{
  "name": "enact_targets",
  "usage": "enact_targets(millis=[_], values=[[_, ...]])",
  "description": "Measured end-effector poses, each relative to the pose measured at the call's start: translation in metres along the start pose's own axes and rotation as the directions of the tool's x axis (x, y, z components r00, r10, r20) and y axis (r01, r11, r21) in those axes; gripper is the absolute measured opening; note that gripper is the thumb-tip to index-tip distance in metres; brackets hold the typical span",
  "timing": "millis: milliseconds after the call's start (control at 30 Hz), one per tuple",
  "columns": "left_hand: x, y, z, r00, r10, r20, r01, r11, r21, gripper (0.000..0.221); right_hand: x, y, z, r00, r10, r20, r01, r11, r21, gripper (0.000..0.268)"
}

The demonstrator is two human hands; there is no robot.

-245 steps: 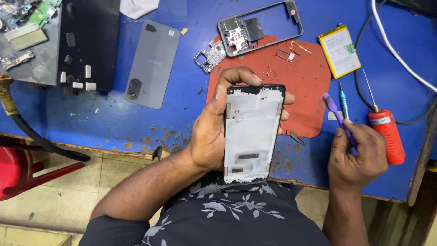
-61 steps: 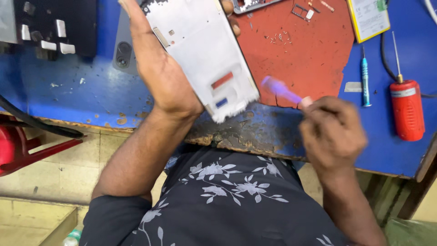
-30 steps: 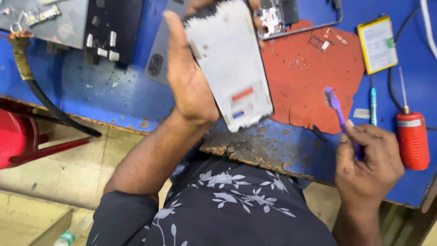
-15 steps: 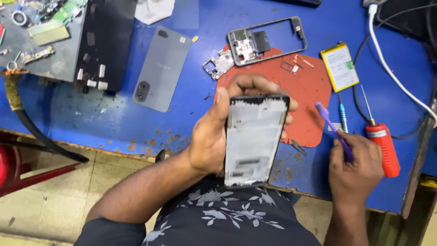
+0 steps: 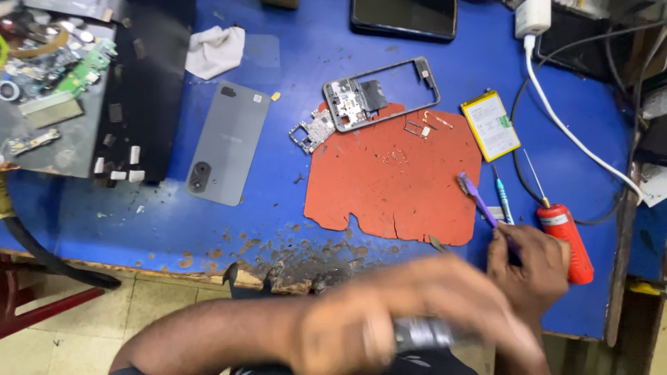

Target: The person scrapes residue from the edges of a disassembled smartphone frame using a metal tool, then brushes the frame with a toothbrush. They handle a small ribbon cable and place it on the workbench. The person continues scraping and brushing the frame throughout the clip.

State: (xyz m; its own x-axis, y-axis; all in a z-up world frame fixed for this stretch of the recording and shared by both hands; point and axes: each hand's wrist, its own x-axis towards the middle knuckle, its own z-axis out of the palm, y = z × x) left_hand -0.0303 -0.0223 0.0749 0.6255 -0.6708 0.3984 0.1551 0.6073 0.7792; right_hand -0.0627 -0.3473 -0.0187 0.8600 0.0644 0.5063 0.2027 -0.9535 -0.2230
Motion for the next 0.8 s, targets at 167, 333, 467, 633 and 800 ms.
enact_targets(millis=[167,333,467,633,800], values=[[0.010,-0.013,-0.016,0.994,0.003,-0.106,-0.036,0.948,-0.317,0.075,-0.004,0.001,0.001,1.000,0.008,-0.030,-0.007,1.000,0.025,0.008],[0.027,-0.031,-0.025,0.964,-0.060,-0.259,-0.080,0.865,-0.496,0.074,0.009,-0.007,-0.011,0.998,0.042,-0.055,-0.036,0.994,0.106,0.007],[0.032,-0.048,-0.040,0.901,-0.198,-0.386,-0.019,0.870,-0.493,0.073,0.047,-0.020,-0.024,0.985,0.173,0.005,-0.154,0.867,0.473,0.007],[0.028,-0.060,-0.043,0.879,-0.264,-0.398,0.041,0.872,-0.487,0.069,0.097,-0.057,-0.026,0.990,-0.133,0.037,0.080,0.774,0.628,0.015],[0.023,-0.058,-0.046,0.875,-0.268,-0.402,0.075,0.898,-0.434,0.065,0.123,-0.094,-0.017,0.915,-0.387,0.111,0.303,0.845,0.440,0.029]])
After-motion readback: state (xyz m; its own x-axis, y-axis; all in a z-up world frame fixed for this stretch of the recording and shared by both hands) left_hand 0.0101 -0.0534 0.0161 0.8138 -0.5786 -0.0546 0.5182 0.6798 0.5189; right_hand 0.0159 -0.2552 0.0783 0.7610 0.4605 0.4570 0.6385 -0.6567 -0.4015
